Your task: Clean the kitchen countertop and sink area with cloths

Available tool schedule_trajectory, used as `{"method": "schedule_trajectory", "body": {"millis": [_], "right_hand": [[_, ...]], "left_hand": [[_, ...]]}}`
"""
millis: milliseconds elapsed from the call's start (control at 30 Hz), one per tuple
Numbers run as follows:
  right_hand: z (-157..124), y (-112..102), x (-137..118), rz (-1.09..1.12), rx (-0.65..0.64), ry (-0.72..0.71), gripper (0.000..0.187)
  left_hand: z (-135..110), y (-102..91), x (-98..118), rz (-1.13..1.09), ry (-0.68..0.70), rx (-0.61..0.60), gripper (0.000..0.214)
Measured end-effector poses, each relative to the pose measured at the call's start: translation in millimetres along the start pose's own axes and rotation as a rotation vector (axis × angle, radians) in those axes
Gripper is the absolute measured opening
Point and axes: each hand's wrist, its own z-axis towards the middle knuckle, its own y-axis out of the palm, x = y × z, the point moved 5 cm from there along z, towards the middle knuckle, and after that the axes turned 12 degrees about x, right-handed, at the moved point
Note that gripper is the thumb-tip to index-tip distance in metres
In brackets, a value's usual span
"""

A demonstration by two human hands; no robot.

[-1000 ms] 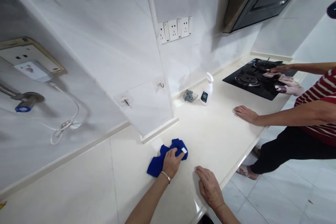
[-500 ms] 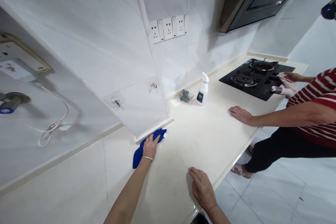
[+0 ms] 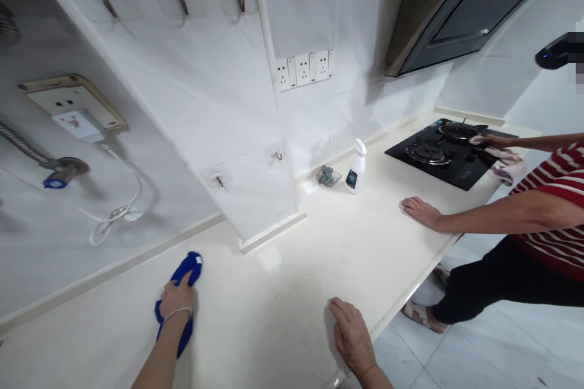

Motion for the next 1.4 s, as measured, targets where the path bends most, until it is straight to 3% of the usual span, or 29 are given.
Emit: {"method": "schedule_trajectory", "body": {"millis": [67, 167, 267, 367, 467, 600, 700, 833, 1033, 1167, 1233, 1300, 1400], "right_hand": [[-2.2, 0.8, 1.7, 0.01, -0.006, 0.003, 0.052], [-6.5, 2.7, 4.5, 0.021, -0.021, 0.008, 0.052], [-8.5, 4.6, 5.5, 0.013, -0.036, 0.014, 0.053], [-5.9, 4.9, 3.2, -0.002, -0.026, 0.014, 0.055], [-0.6, 4.6, -0.8, -0.011, -0.01, 0.014, 0.058], [4.1, 5.3, -3.9, -0.016, 0.001, 0.025, 0.058], [4.8, 6.7, -3.4, -0.015, 0.017, 0.016, 0.058], [5.4, 7.8, -1.3, -0.037, 0.049, -0.024, 0.06], [3.7, 8.1, -1.0, -0.017, 0.076, -0.012, 0.058], [3.2, 8.1, 13.4, 0.035, 0.096, 0.125, 0.047], [7.4, 7.0, 22.8, 0.03, 0.116, 0.249, 0.041], [16.2, 5.4, 21.9, -0.049, 0.164, 0.333, 0.043], [35.0, 17.1, -15.1, -0.134, 0.123, 0.248, 0.056]], "left_hand": [[-3.8, -2.9, -25.7, 0.028, -0.044, 0.002, 0.047], [-37.2, -3.9, -38.0, 0.049, -0.025, 0.051, 0.048], [-82.5, -0.4, -28.6, 0.044, 0.018, 0.12, 0.048], [-109.6, 1.5, -13.3, 0.025, 0.136, 0.234, 0.046], [-112.2, 0.2, -7.7, 0.006, 0.169, 0.345, 0.046], [-108.9, 4.0, 3.6, -0.083, 0.186, 0.314, 0.042], [-124.9, 3.7, 32.3, -0.141, 0.311, 0.366, 0.039], [-172.0, -0.1, 91.8, -0.344, 0.51, 0.399, 0.04], [-262.2, 3.6, 176.6, -0.713, 0.771, 0.183, 0.062], [-294.1, -1.1, 203.5, -0.864, 1.029, 0.028, 0.062], [-292.6, -6.5, 201.6, -0.917, 1.118, -0.073, 0.065], [-280.4, -9.2, 185.9, -0.959, 1.073, -0.143, 0.061], [-254.8, -0.4, 134.5, -1.018, 0.726, -0.138, 0.047]]}}
